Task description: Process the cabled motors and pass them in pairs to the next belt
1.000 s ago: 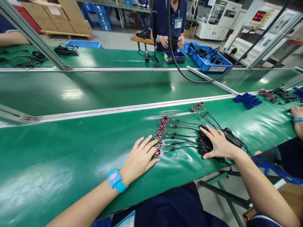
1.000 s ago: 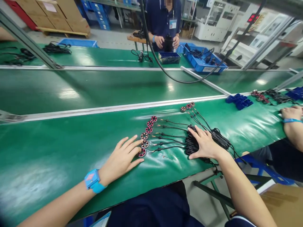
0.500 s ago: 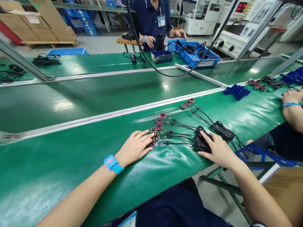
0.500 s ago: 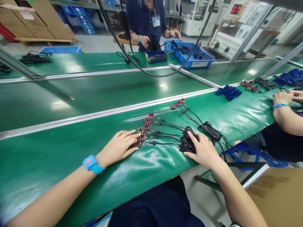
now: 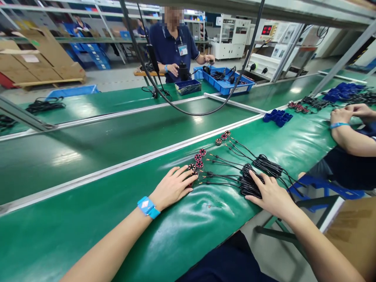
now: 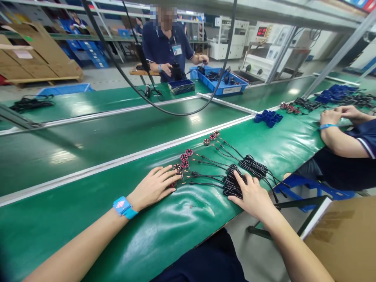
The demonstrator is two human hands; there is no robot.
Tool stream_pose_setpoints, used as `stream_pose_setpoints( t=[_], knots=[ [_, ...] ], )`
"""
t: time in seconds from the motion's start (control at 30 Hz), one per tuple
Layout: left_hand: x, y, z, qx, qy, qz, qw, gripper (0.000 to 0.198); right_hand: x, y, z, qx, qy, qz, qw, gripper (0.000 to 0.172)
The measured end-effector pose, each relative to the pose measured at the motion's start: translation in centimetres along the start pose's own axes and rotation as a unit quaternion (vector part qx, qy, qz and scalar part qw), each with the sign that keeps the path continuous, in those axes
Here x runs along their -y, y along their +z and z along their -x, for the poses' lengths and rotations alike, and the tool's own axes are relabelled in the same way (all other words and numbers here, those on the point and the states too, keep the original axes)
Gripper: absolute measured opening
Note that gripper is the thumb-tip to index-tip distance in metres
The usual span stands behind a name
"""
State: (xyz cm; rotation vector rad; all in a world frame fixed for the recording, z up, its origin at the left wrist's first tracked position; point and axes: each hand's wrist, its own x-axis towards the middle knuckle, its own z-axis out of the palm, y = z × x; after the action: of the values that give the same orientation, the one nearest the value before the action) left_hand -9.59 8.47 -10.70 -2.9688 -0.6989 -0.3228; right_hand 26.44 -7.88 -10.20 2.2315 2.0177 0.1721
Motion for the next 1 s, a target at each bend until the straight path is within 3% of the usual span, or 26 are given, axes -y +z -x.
stream_pose_setpoints(
  t=[0.23,0.37,0.5,0.77,0.9,1.0],
  knots=[
    [-0.4,0.2,0.2,0.002,-0.054,-0.017,0.998,0.042,-0.2,-0.1,0.1,0.017,0.004,-0.001,1.000,0.083],
    [0.2,0.5,-1.2,0.022,-0.078,-0.022,0.997,0.046,-0.6,-0.4,-0.1,0.035,0.023,0.004,0.999,0.083],
    [1.1,1.0,-4.6,0.049,-0.091,-0.007,0.995,0.046,-1.6,-0.5,-0.7,0.043,0.070,0.005,0.997,0.083],
    [1.8,2.2,-14.2,0.046,-0.086,-0.018,0.995,0.043,-4.7,-0.9,-3.9,0.053,0.165,0.003,0.985,0.083],
    [-0.7,1.2,-16.0,0.009,-0.112,-0.031,0.993,0.056,-5.1,-1.0,-3.6,-0.019,0.197,0.044,0.979,0.073],
    [-5.4,0.0,-13.8,-0.014,-0.051,-0.010,0.999,0.057,-4.7,-2.1,-0.9,-0.099,0.133,0.061,0.984,0.061]
  ],
)
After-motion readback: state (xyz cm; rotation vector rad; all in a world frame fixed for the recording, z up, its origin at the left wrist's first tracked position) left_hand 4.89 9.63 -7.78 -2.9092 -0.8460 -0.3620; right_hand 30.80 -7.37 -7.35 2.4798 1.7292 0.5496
